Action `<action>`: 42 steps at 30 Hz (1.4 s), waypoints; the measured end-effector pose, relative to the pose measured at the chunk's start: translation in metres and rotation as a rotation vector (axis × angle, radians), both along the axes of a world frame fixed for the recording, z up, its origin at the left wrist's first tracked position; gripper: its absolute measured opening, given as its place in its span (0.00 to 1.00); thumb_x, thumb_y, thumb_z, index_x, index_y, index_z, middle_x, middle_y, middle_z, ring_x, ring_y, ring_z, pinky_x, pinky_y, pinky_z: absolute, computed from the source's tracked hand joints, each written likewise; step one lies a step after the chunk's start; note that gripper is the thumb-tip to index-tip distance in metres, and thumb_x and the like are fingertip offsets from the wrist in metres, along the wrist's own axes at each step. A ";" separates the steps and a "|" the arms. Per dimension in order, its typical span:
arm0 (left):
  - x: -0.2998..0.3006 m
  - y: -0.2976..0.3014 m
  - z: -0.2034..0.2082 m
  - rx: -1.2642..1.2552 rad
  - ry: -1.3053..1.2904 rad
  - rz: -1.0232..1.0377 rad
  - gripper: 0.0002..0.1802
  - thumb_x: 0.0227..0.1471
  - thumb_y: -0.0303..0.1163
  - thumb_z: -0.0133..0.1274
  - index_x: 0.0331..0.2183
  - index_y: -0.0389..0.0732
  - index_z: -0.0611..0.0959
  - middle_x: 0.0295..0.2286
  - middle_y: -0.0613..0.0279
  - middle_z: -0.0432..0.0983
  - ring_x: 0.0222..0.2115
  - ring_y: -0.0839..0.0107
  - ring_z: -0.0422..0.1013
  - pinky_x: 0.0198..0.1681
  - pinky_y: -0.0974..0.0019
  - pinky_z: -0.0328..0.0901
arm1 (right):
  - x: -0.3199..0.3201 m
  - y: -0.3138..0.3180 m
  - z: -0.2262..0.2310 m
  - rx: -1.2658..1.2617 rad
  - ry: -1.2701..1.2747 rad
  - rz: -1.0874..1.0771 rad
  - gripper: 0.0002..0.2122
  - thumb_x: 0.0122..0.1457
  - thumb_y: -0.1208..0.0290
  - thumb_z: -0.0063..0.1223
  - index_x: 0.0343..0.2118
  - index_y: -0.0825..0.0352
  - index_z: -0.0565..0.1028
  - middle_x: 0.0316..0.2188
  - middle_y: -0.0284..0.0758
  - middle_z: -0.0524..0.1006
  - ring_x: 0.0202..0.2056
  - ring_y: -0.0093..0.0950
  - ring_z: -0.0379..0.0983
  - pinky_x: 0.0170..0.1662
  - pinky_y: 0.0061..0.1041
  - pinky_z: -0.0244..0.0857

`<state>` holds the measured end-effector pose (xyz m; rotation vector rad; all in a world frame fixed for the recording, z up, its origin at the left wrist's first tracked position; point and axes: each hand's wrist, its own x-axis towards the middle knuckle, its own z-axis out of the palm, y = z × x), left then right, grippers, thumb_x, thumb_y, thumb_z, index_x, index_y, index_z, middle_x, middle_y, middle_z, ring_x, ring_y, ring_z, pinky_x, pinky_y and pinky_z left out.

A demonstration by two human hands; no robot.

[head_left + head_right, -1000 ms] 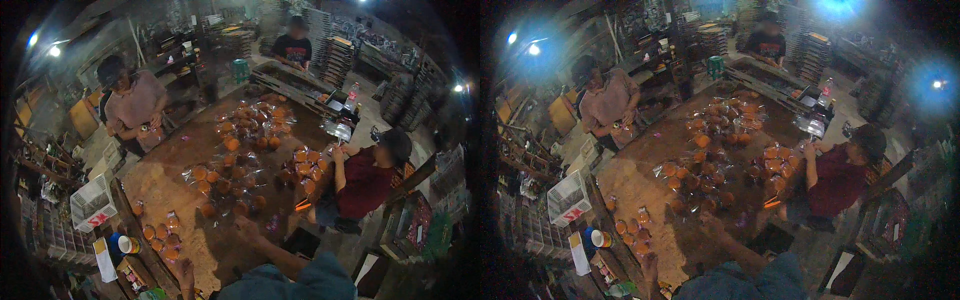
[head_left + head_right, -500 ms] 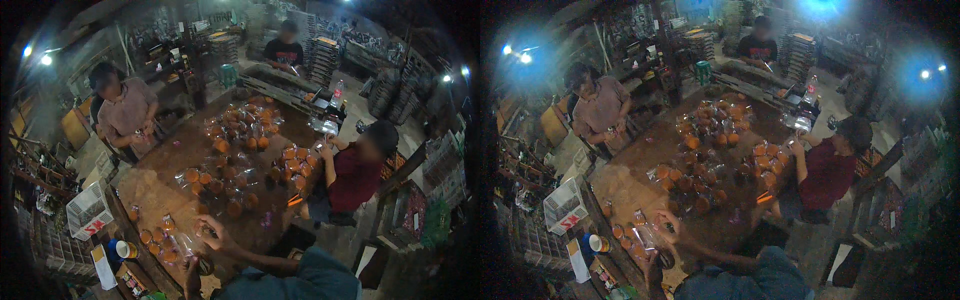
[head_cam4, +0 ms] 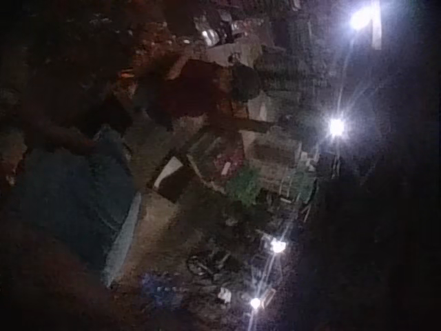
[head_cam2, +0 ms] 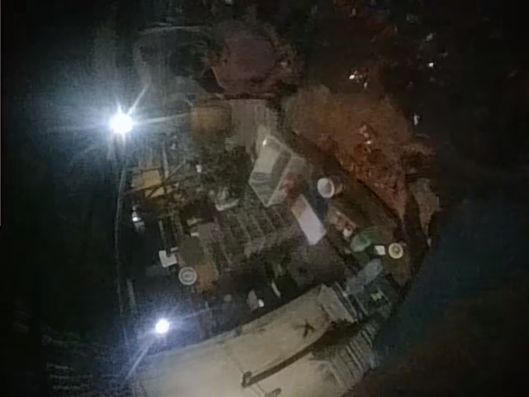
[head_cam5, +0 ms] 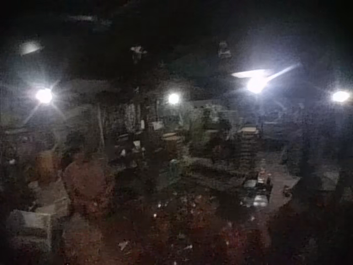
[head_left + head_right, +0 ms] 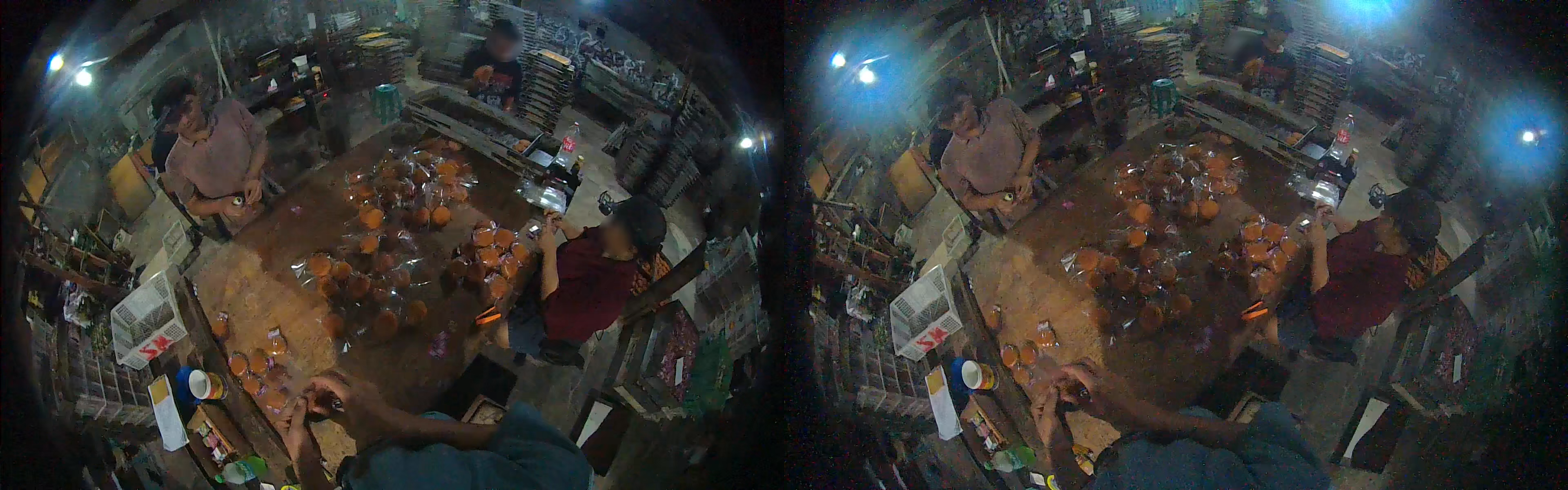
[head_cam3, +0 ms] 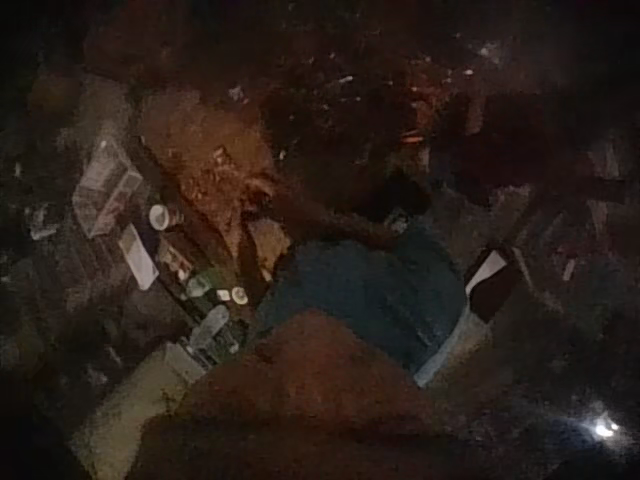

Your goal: The person places round baked buns into clear plastic bags and ties them with small rubber bands. They work at a wooden table alongside others, handling buns and bags one at a time and stacking the finished packages.

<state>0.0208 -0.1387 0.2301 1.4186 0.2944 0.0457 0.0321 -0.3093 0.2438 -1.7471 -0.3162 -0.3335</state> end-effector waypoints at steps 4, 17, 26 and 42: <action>-0.009 0.000 0.009 -0.093 -0.006 -0.079 0.15 0.57 0.30 0.59 0.46 0.35 0.81 0.43 0.60 0.78 0.42 0.68 0.75 0.46 0.61 0.69 | 0.002 -0.014 0.001 0.211 0.210 0.339 0.16 0.63 0.64 0.62 0.50 0.67 0.76 0.37 0.41 0.79 0.39 0.32 0.78 0.39 0.32 0.72; 0.002 -0.004 -0.010 0.117 -0.064 -0.152 0.13 0.59 0.30 0.55 0.45 0.35 0.80 0.41 0.56 0.78 0.38 0.67 0.74 0.44 0.65 0.69 | 0.019 0.016 -0.075 0.555 0.560 0.463 0.18 0.62 0.56 0.63 0.44 0.68 0.77 0.32 0.30 0.79 0.33 0.22 0.74 0.33 0.30 0.69; 0.020 -0.005 -0.012 0.367 -0.162 -0.274 0.15 0.58 0.29 0.56 0.46 0.35 0.80 0.42 0.55 0.78 0.40 0.65 0.74 0.45 0.63 0.69 | 0.011 0.010 -0.061 0.602 0.463 0.291 0.18 0.62 0.56 0.62 0.44 0.68 0.77 0.34 0.32 0.78 0.34 0.24 0.74 0.34 0.30 0.70; 0.035 -0.029 -0.017 0.548 -0.180 -0.444 0.18 0.56 0.28 0.59 0.48 0.34 0.80 0.44 0.52 0.78 0.43 0.62 0.74 0.47 0.60 0.70 | -0.006 -0.009 -0.061 0.696 0.427 0.003 0.17 0.61 0.57 0.62 0.42 0.67 0.77 0.37 0.36 0.78 0.37 0.26 0.74 0.38 0.31 0.71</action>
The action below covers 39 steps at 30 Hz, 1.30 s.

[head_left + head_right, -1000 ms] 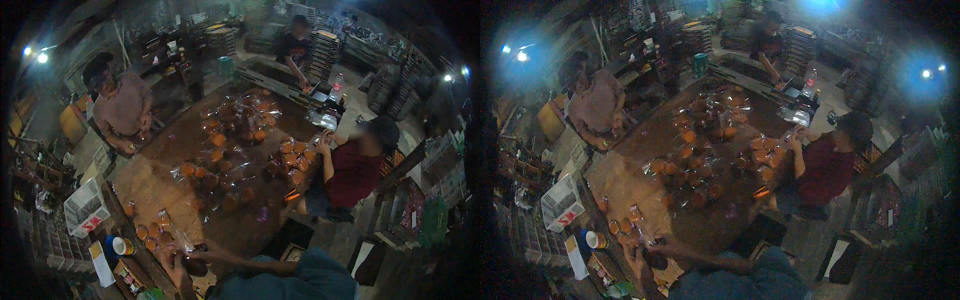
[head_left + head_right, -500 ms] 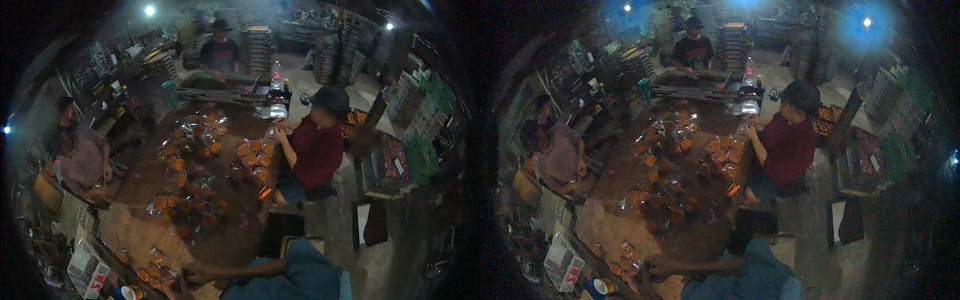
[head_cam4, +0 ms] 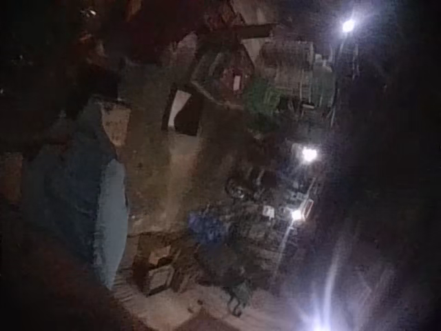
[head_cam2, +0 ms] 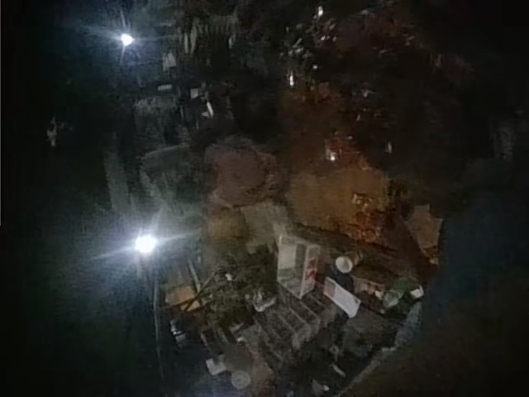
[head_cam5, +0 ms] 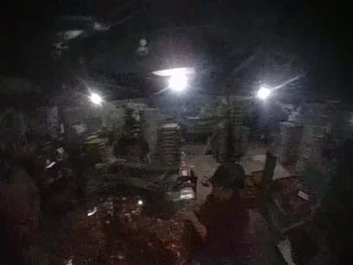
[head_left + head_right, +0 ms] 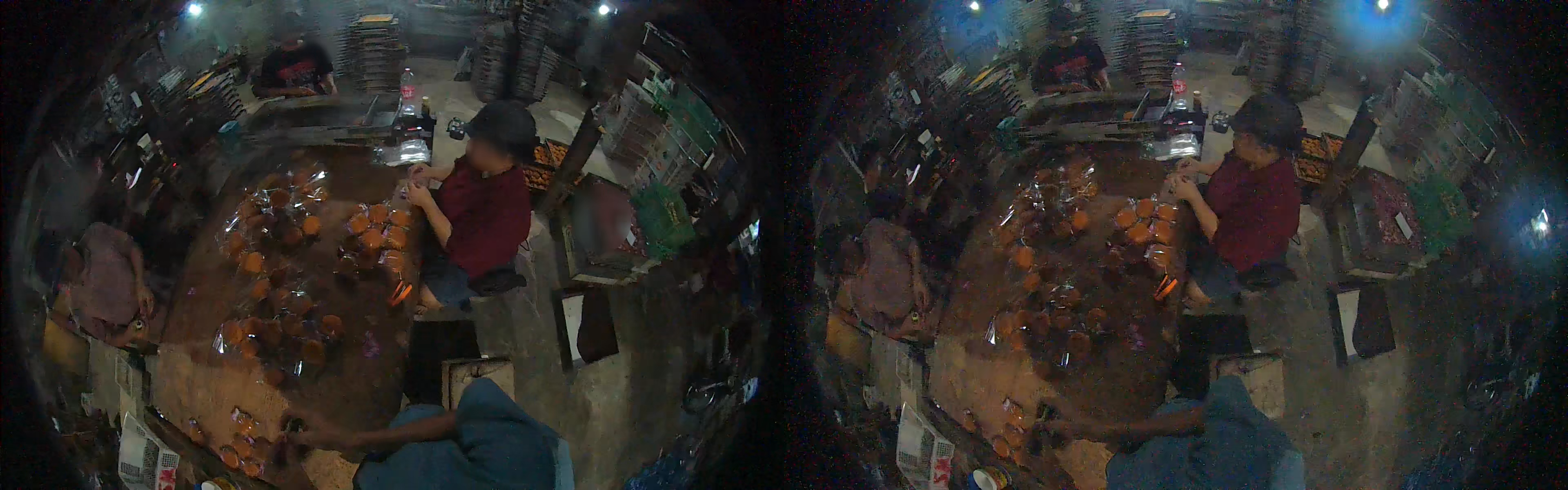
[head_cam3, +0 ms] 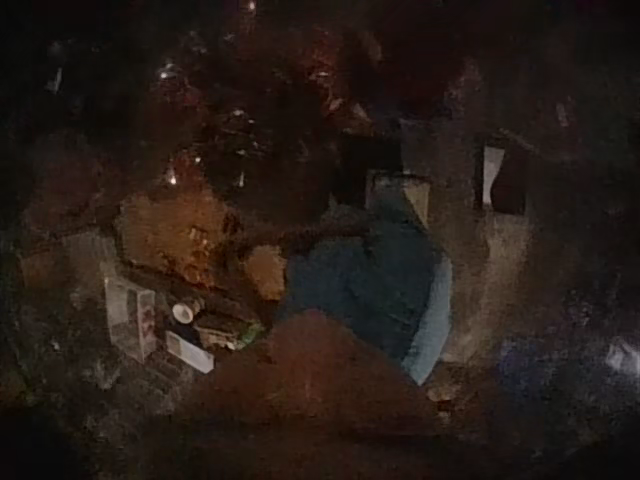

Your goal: The person places round baked buns into clear plastic bags and ties them with small rubber bands. They work at a wooden table alongside others, handling buns and bags one at a time and stacking the finished packages.

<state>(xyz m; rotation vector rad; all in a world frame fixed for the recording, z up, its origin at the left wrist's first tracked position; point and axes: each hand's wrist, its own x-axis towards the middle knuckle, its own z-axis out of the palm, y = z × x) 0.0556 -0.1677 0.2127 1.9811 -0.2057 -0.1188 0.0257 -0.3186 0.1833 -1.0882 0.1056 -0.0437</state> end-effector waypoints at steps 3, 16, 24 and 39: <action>0.000 -0.002 -0.001 0.024 -0.011 0.003 0.18 0.56 0.27 0.59 0.48 0.33 0.80 0.44 0.51 0.78 0.44 0.61 0.74 0.47 0.59 0.70 | 0.017 0.025 -0.083 -0.158 -0.035 -0.047 0.16 0.61 0.58 0.63 0.42 0.67 0.77 0.37 0.35 0.78 0.37 0.26 0.74 0.39 0.31 0.71; -0.011 -0.008 0.002 0.145 -0.089 0.055 0.21 0.54 0.26 0.61 0.50 0.33 0.80 0.46 0.49 0.78 0.47 0.59 0.74 0.48 0.56 0.70 | 0.028 0.013 -0.131 -0.078 0.118 0.221 0.16 0.64 0.58 0.61 0.45 0.67 0.77 0.37 0.36 0.80 0.40 0.27 0.76 0.44 0.31 0.71; 0.000 0.004 0.022 0.380 0.022 0.064 0.10 0.49 0.24 0.63 0.37 0.38 0.87 0.36 0.57 0.83 0.39 0.60 0.79 0.46 0.60 0.71 | 0.037 0.006 -0.055 -0.150 0.004 0.326 0.15 0.66 0.59 0.58 0.47 0.66 0.77 0.42 0.37 0.79 0.45 0.29 0.75 0.49 0.32 0.71; -0.008 0.044 -0.012 -0.041 0.090 0.257 0.12 0.52 0.20 0.58 0.41 0.34 0.80 0.33 0.61 0.80 0.33 0.72 0.75 0.41 0.66 0.69 | 0.037 -0.117 -0.205 -0.187 0.287 0.165 0.23 0.62 0.54 0.60 0.53 0.68 0.77 0.47 0.40 0.81 0.47 0.31 0.77 0.48 0.32 0.71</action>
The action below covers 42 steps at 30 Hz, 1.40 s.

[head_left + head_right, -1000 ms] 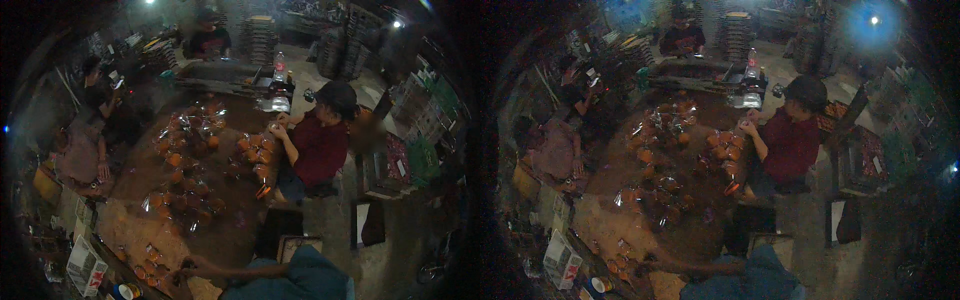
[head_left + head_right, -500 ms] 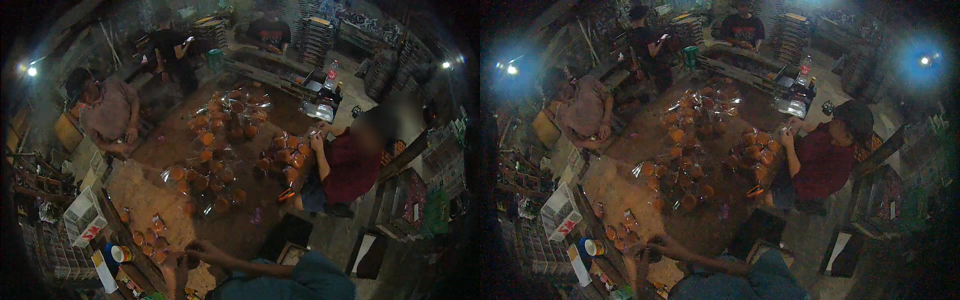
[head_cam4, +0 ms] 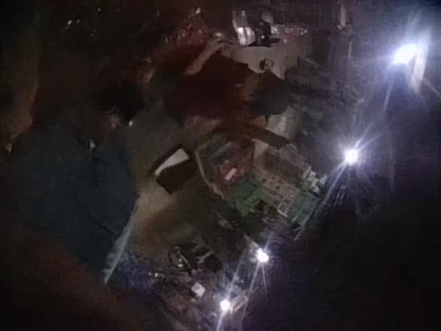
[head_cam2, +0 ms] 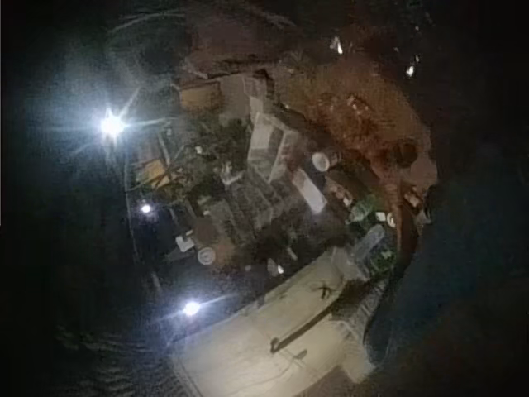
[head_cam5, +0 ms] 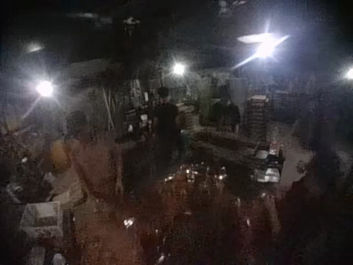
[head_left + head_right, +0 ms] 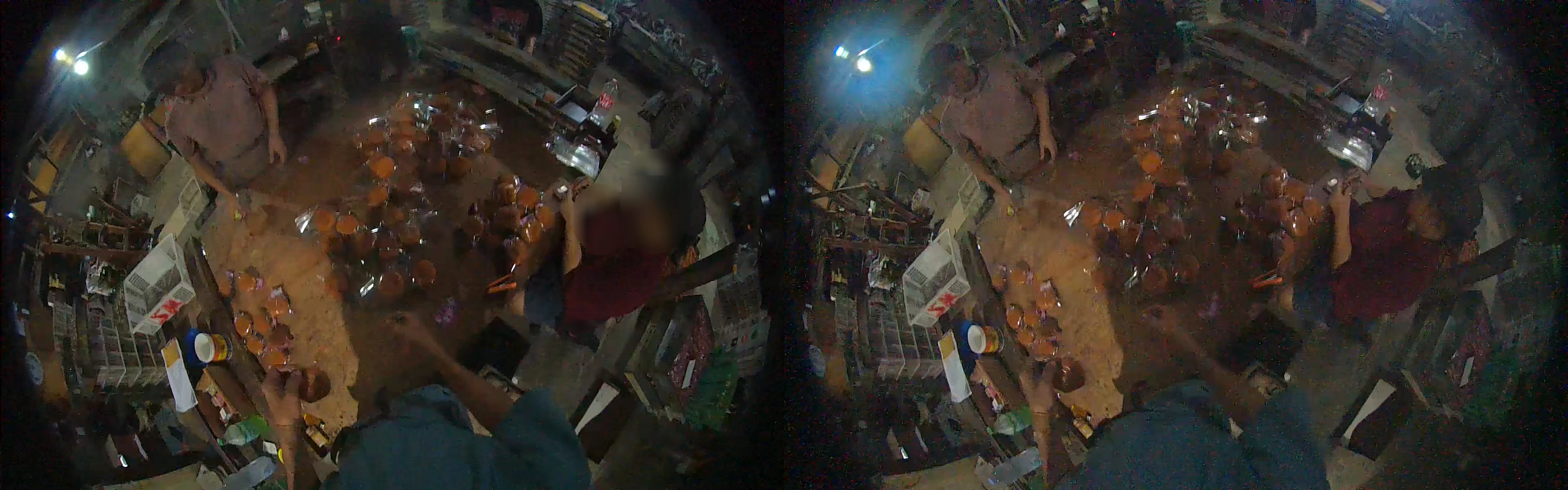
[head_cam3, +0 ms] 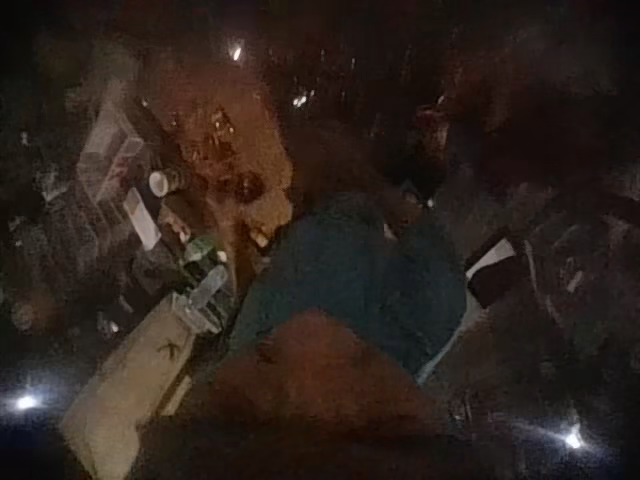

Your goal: The person places round baked buns into clear plastic bags and ties them with small rubber bands. They work at a wooden table alongside others, handling buns and bags one at a time and stacking the finished packages.

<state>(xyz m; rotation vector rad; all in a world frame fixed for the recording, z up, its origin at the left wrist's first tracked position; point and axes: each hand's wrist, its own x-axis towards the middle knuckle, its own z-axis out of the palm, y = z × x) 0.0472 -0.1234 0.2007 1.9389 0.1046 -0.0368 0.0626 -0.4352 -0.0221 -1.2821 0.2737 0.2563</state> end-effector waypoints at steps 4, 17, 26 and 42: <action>-0.023 0.038 -0.005 0.064 0.013 0.083 0.09 0.53 0.24 0.57 0.38 0.33 0.79 0.29 0.60 0.79 0.30 0.72 0.74 0.36 0.66 0.69 | -0.016 -0.079 -0.098 -0.877 0.390 -0.444 0.20 0.61 0.60 0.58 0.54 0.63 0.76 0.49 0.48 0.79 0.49 0.48 0.76 0.52 0.45 0.71; -0.031 0.006 0.006 0.143 0.039 0.197 0.10 0.53 0.29 0.59 0.36 0.33 0.80 0.28 0.60 0.79 0.30 0.73 0.74 0.36 0.65 0.70 | -0.015 -0.138 -0.118 -1.209 0.195 -0.190 0.16 0.59 0.65 0.58 0.48 0.65 0.78 0.45 0.45 0.79 0.46 0.42 0.76 0.47 0.40 0.71; -0.037 0.012 -0.023 -0.299 0.132 0.281 0.06 0.55 0.24 0.59 0.37 0.33 0.84 0.32 0.60 0.82 0.33 0.72 0.76 0.39 0.66 0.71 | -0.012 -0.127 -0.106 -1.151 0.233 -0.241 0.14 0.60 0.65 0.60 0.45 0.67 0.80 0.39 0.41 0.81 0.41 0.33 0.76 0.43 0.34 0.70; -0.007 -0.037 0.015 -0.298 0.002 0.009 0.18 0.56 0.23 0.61 0.49 0.37 0.79 0.33 0.70 0.75 0.35 0.78 0.73 0.41 0.72 0.69 | 0.004 0.038 0.178 -0.090 -0.189 -0.015 0.09 0.63 0.70 0.59 0.40 0.72 0.82 0.33 0.37 0.82 0.38 0.22 0.76 0.43 0.26 0.70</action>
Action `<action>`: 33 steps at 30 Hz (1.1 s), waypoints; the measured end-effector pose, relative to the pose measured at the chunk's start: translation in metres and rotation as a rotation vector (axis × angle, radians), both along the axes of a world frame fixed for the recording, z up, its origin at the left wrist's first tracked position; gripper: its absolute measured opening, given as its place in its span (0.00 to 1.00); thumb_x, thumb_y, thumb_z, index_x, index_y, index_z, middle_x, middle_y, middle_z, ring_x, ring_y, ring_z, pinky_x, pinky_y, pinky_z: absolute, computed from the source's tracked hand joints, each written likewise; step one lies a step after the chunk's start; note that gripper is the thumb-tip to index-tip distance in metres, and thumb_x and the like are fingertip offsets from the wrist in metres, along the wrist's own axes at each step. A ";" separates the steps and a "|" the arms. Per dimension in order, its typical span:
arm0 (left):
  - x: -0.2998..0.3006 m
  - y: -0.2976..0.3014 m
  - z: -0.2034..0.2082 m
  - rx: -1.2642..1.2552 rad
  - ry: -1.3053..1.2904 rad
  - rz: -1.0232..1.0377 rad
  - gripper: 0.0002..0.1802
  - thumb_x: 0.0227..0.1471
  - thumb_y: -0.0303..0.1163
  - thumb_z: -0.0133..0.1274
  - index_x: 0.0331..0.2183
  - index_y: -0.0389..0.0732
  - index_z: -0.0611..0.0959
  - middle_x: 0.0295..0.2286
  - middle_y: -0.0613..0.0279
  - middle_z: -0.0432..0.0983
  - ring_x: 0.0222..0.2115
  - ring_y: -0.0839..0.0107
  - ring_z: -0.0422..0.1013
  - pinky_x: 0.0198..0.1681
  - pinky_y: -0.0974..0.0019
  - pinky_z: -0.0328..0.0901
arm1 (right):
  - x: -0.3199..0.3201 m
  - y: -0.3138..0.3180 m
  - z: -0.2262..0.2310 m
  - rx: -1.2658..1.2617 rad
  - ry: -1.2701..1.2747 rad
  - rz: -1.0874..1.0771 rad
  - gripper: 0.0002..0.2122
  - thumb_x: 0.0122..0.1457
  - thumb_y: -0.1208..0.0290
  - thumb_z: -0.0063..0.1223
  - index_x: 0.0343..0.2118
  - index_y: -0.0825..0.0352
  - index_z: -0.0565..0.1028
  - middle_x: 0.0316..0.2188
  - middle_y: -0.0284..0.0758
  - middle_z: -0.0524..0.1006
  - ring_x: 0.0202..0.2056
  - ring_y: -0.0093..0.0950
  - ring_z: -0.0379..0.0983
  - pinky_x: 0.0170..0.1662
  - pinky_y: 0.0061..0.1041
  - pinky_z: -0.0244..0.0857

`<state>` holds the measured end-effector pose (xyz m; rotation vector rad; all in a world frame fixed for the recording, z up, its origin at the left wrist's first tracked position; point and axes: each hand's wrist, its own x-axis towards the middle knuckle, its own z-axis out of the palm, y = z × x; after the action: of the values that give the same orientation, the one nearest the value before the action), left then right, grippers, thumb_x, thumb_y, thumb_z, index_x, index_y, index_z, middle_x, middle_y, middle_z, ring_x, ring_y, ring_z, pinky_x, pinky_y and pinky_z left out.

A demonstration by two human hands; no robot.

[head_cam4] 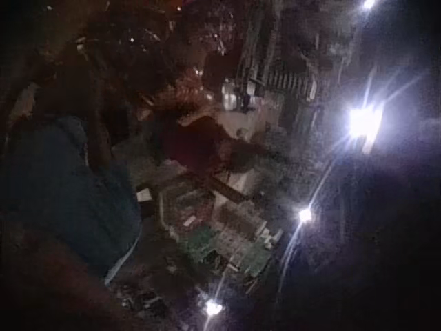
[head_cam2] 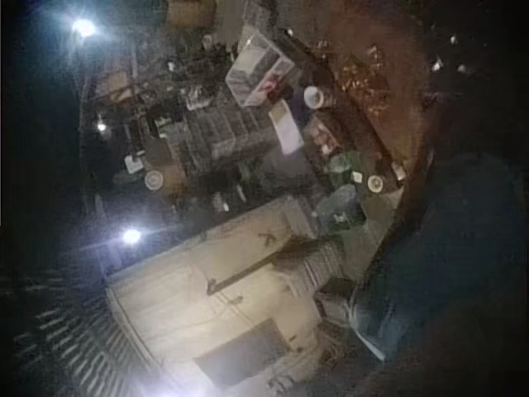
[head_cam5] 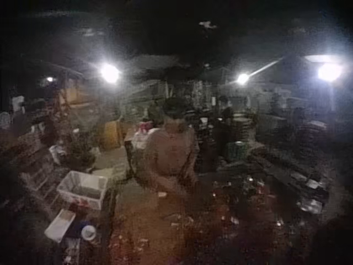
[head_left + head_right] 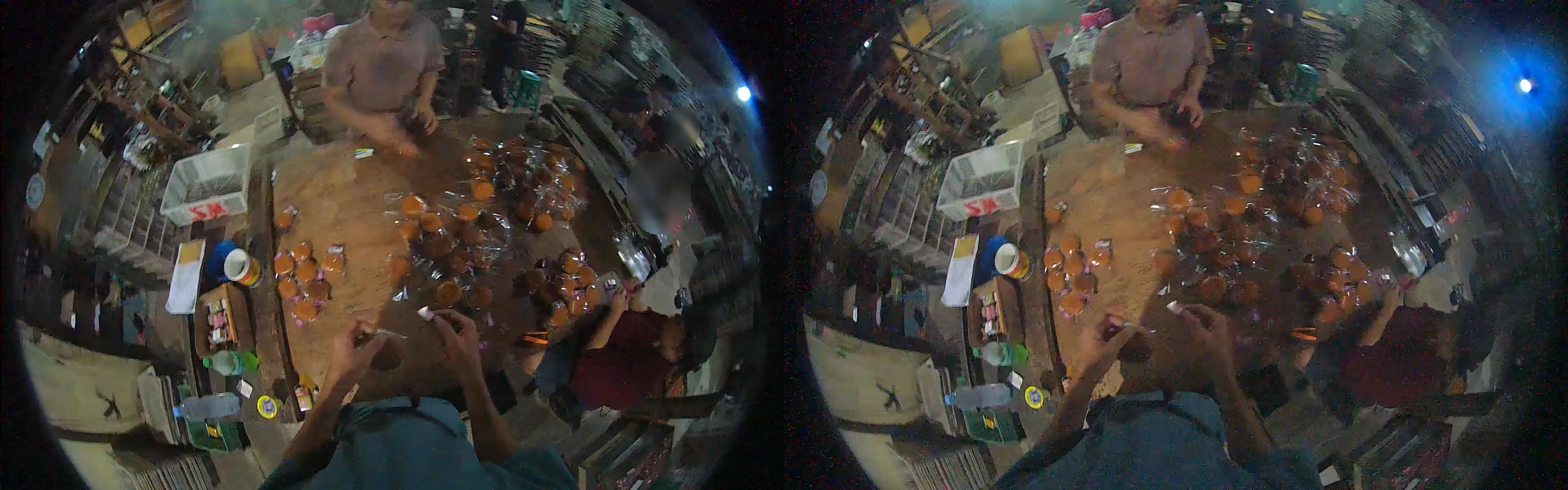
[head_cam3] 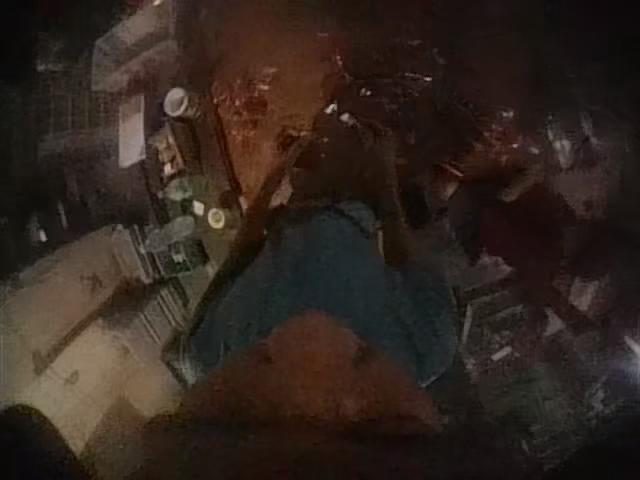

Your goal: The person places round baked buns into clear plastic bags and ties them with small rubber bands. They work at a wooden table alongside others, handling buns and bags one at a time and stacking the finished packages.

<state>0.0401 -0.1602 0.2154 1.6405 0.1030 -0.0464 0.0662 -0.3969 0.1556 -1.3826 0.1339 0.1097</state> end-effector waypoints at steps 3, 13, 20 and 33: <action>-0.002 0.001 0.002 -0.063 -0.060 -0.051 0.16 0.55 0.21 0.61 0.46 0.37 0.81 0.35 0.66 0.79 0.37 0.76 0.75 0.44 0.70 0.70 | -0.016 0.041 0.052 -0.128 -0.275 0.096 0.09 0.62 0.72 0.59 0.40 0.72 0.82 0.36 0.39 0.81 0.39 0.27 0.78 0.46 0.27 0.69; -0.020 0.026 0.000 -0.320 0.068 -0.100 0.08 0.57 0.25 0.62 0.39 0.36 0.86 0.35 0.66 0.83 0.37 0.79 0.76 0.43 0.71 0.71 | -0.036 0.076 0.066 -0.479 -0.335 0.129 0.08 0.59 0.71 0.65 0.39 0.68 0.82 0.35 0.40 0.82 0.38 0.36 0.79 0.43 0.32 0.72; -0.021 0.021 0.000 -0.049 -0.057 -0.039 0.08 0.55 0.25 0.62 0.38 0.34 0.85 0.34 0.61 0.83 0.36 0.75 0.78 0.41 0.67 0.72 | -0.036 0.084 0.074 -0.606 -0.350 0.076 0.08 0.59 0.72 0.65 0.39 0.66 0.81 0.32 0.39 0.80 0.36 0.35 0.79 0.41 0.33 0.73; -0.019 -0.047 0.006 0.201 -0.221 -0.165 0.12 0.52 0.21 0.59 0.41 0.30 0.85 0.33 0.53 0.84 0.36 0.66 0.81 0.42 0.64 0.73 | -0.021 0.080 0.017 0.062 -0.080 -0.199 0.08 0.70 0.68 0.51 0.39 0.66 0.77 0.28 0.31 0.77 0.33 0.22 0.75 0.36 0.27 0.69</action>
<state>0.0209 -0.2071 0.2219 1.8406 -0.2023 0.0204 0.0449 -0.3169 0.1729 -1.3028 0.1992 -0.1062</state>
